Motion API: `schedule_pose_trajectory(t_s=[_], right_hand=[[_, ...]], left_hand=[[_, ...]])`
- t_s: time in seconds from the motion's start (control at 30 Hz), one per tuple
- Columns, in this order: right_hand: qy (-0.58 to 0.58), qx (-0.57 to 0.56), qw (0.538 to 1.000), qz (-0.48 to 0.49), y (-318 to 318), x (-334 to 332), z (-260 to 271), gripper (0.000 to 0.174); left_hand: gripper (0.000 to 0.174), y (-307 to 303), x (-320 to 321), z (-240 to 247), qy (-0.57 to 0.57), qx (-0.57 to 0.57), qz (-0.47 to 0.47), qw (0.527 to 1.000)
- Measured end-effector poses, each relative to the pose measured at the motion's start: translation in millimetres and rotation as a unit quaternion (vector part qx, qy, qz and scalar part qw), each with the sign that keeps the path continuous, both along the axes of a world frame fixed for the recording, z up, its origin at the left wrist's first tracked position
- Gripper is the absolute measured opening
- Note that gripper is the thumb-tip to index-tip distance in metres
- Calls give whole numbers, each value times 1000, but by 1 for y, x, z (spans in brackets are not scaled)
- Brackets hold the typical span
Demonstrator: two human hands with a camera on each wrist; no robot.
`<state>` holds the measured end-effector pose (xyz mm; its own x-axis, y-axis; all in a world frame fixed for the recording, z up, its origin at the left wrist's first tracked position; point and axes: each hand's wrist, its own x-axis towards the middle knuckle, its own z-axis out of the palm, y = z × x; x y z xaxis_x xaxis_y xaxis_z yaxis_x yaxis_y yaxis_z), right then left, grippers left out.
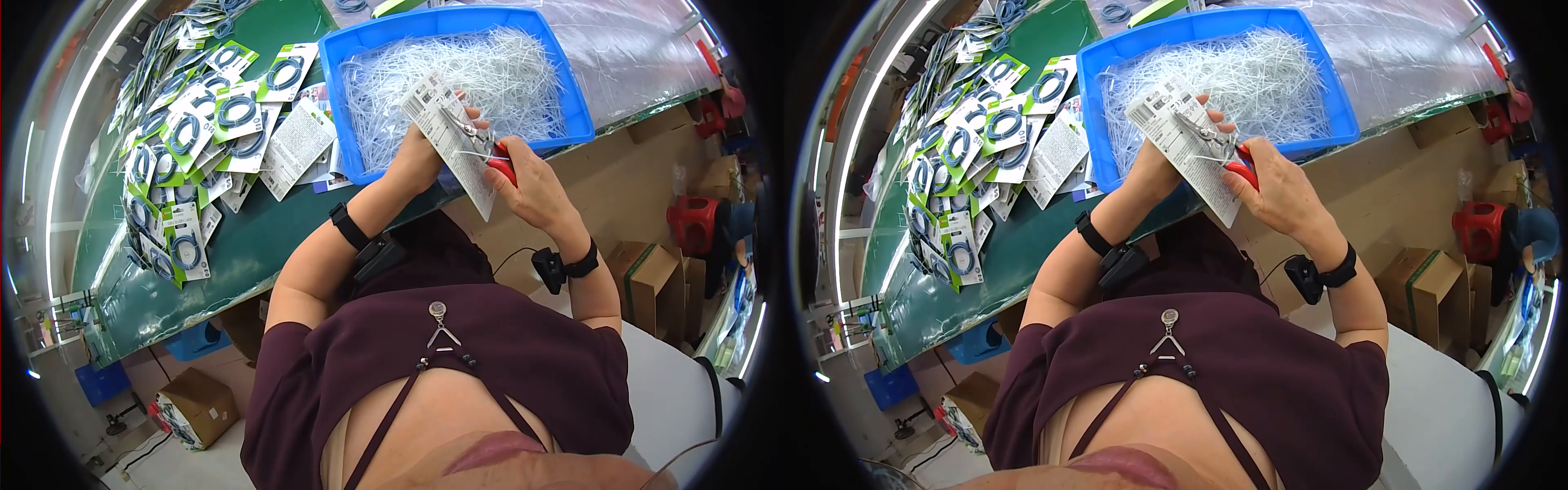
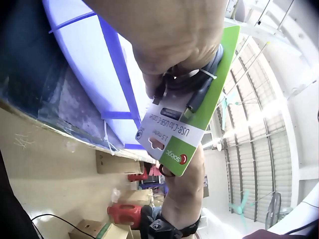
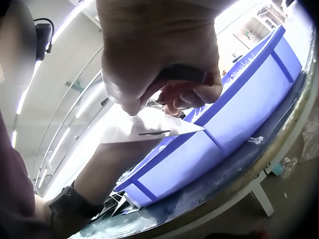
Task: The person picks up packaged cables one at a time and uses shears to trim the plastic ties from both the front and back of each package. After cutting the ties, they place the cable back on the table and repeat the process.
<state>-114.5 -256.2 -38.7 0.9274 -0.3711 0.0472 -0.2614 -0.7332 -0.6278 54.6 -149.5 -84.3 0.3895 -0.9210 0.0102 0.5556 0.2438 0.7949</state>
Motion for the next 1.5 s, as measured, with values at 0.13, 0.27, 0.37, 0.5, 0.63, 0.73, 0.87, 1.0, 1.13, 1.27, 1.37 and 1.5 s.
schedule_pose_trajectory(t_s=[0.13, 0.27, 0.37, 0.5, 0.63, 0.73, 0.87, 1.0, 1.13, 1.27, 1.37, 1.5], right_hand=[[28, 13, 999, -8, 2, 1, -3, 45], [27, 15, 999, -14, 1, -4, -6, 46], [0, 11, 1000, -4, -1, -14, -8, 48], [-36, -50, 996, 58, -4, -24, -5, 52], [-26, -34, 997, 70, 2, -20, -3, 55], [-34, -33, 997, 61, 3, -15, -4, 56], [-41, -55, 995, 67, 3, -17, -5, 56], [-31, -56, 997, 47, 3, -22, -5, 54], [-39, -50, 997, 44, 5, -18, -3, 52], [-45, -46, 997, 31, 6, -17, -6, 49], [-25, -4, 999, 29, 5, -18, -9, 47], [-24, 89, 995, 32, -3, -27, 2, 44]], left_hand=[[47, 0, 0, -2, 36, 22, 9, 999], [47, 0, 5, -11, 49, 6, 11, 999], [47, 2, 18, -17, 69, -13, 23, 997], [42, 2, 27, -6, 102, -38, 50, 993], [42, -1, 21, -3, 86, -49, 42, 994], [51, -1, 19, -5, 56, -39, 41, 997], [45, -1, 19, -3, 85, -57, 44, 994], [46, 0, 21, -3, 95, -66, 38, 993], [48, -2, 16, -3, 90, -64, 28, 994], [49, -1, 16, -5, 86, -56, 42, 994], [48, 0, 15, -2, 45, -13, 64, 997], [48, 6, 18, 5, -8, 34, 51, 998]])
